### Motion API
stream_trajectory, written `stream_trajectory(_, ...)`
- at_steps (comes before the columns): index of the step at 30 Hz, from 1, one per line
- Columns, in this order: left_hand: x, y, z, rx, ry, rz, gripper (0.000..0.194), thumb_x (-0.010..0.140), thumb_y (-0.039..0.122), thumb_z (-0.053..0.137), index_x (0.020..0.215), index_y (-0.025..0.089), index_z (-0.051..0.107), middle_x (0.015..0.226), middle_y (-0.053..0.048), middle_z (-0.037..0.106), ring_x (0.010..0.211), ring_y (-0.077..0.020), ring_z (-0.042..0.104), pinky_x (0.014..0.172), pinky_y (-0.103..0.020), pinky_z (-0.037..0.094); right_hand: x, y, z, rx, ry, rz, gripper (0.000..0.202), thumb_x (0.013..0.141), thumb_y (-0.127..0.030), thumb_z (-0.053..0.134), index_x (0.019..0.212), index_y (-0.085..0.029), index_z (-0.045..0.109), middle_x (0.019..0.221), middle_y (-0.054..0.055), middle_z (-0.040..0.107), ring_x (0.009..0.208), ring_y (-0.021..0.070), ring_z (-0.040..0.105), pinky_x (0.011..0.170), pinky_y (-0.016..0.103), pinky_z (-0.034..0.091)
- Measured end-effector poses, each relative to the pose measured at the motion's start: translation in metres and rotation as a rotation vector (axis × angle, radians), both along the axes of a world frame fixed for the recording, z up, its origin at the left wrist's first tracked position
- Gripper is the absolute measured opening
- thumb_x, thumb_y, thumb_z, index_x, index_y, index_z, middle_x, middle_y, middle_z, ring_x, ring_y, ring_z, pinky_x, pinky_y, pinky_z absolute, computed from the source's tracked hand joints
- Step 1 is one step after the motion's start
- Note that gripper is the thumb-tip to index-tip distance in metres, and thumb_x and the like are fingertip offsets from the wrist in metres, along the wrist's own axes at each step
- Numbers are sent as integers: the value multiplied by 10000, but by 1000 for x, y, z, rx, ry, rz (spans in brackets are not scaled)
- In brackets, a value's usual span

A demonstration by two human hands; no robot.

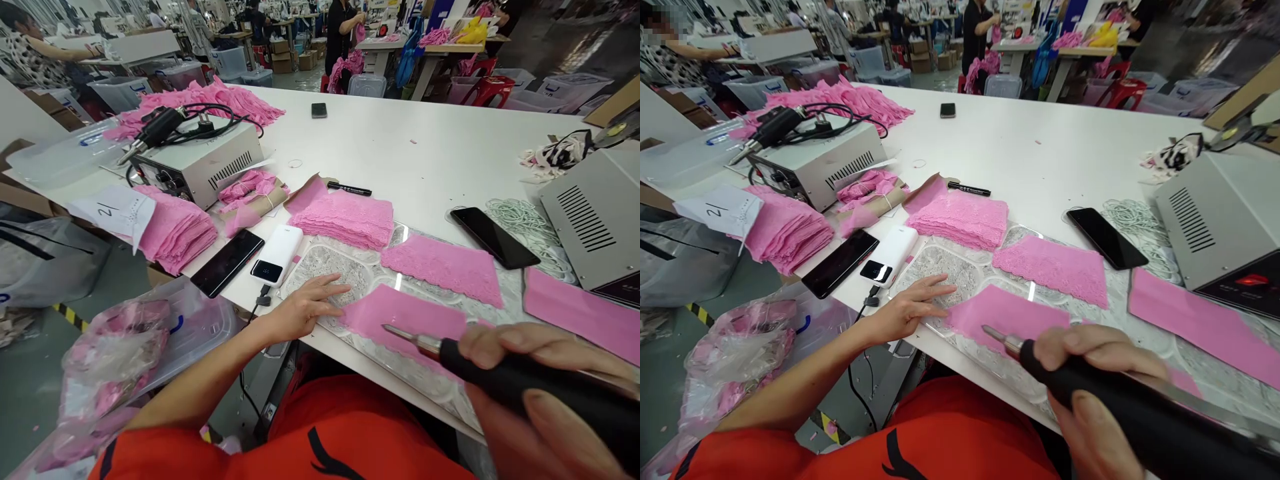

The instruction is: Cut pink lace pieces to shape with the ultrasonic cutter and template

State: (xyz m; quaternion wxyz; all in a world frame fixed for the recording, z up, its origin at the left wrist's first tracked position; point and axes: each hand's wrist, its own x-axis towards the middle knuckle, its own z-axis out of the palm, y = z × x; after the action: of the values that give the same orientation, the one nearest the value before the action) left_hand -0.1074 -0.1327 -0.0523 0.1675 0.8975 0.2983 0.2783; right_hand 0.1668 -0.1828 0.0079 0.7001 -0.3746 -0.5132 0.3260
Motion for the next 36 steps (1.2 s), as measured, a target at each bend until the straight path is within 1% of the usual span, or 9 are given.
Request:
stream_trajectory(4, 0, -1, -1, -21, 35, 12, 499, 762, -99, 376, 990, 200, 705, 1394, -51, 551, 1425, -238, 330, 1094, -491, 413, -34, 10, -3, 13, 52, 193, 146, 788, -293, 657, 917, -268, 593, 830, 29, 530, 606, 160, 523, 562, 393, 528)
stream_trajectory(6, 0, -1, -2, -32, 48, 8, 512, 735, -104, 385, 990, 203, 706, 1399, -48, 546, 1430, -241, 320, 1101, -497, 403, -42, 12, -6, -3, 41, 243, 138, 803, -295, 647, 926, -275, 588, 835, 26, 523, 618, 156, 520, 568, 381, 529)
stream_trajectory(10, 0, 0, -5, -19, 21, -2, 530, 685, -105, 392, 975, 203, 711, 1394, -43, 552, 1433, -243, 314, 1112, -495, 390, -47, 16, -13, -14, 46, 309, 125, 832, -242, 617, 951, -260, 581, 866, 25, 514, 652, 148, 533, 603, 372, 538)
stream_trajectory(15, 0, -1, -4, -18, 27, 0, 522, 679, -110, 406, 975, 186, 717, 1405, -58, 541, 1438, -241, 301, 1127, -472, 374, -50, 21, -16, 25, 34, 329, 137, 824, -210, 600, 955, -243, 581, 862, 27, 520, 636, 144, 538, 582, 364, 522)
stream_trajectory(19, 0, -2, -3, -32, 74, 8, 503, 696, -108, 437, 977, 200, 720, 1414, -44, 533, 1439, -243, 299, 1138, -469, 361, -52, 21, -16, 2, 34, 308, 138, 811, -240, 628, 942, -248, 585, 855, 29, 518, 630, 149, 530, 582, 371, 516)
stream_trajectory(24, 0, -2, -4, -6, 41, 17, 485, 726, -84, 427, 985, 206, 718, 1412, -38, 535, 1435, -247, 307, 1136, -474, 363, -52, 22, -16, 28, 18, 321, 138, 809, -231, 613, 941, -239, 576, 852, 27, 526, 625, 148, 529, 568, 370, 521)
stream_trajectory(31, 0, -3, -5, 18, 21, 19, 526, 706, -91, 397, 1005, 203, 713, 1427, -32, 520, 1433, -258, 308, 1121, -479, 378, -45, 20, -21, -1, -62, 389, 154, 839, -153, 576, 959, -245, 552, 872, 26, 538, 722, 162, 569, 655, 380, 562)
stream_trajectory(34, -1, -2, -4, 25, 7, 25, 516, 730, -94, 388, 1001, 206, 707, 1420, -30, 528, 1432, -255, 310, 1116, -482, 382, -46, 20, -22, 10, -57, 415, 184, 832, -135, 563, 981, -241, 544, 887, 31, 546, 729, 164, 574, 673, 391, 565)
stream_trajectory(36, -1, -2, -3, 32, 0, 23, 499, 752, -90, 385, 1004, 206, 698, 1408, -36, 540, 1431, -249, 313, 1112, -479, 389, -44, 22, -20, 20, -48, 402, 175, 830, -153, 562, 984, -234, 542, 890, 30, 548, 714, 160, 573, 658, 387, 559)
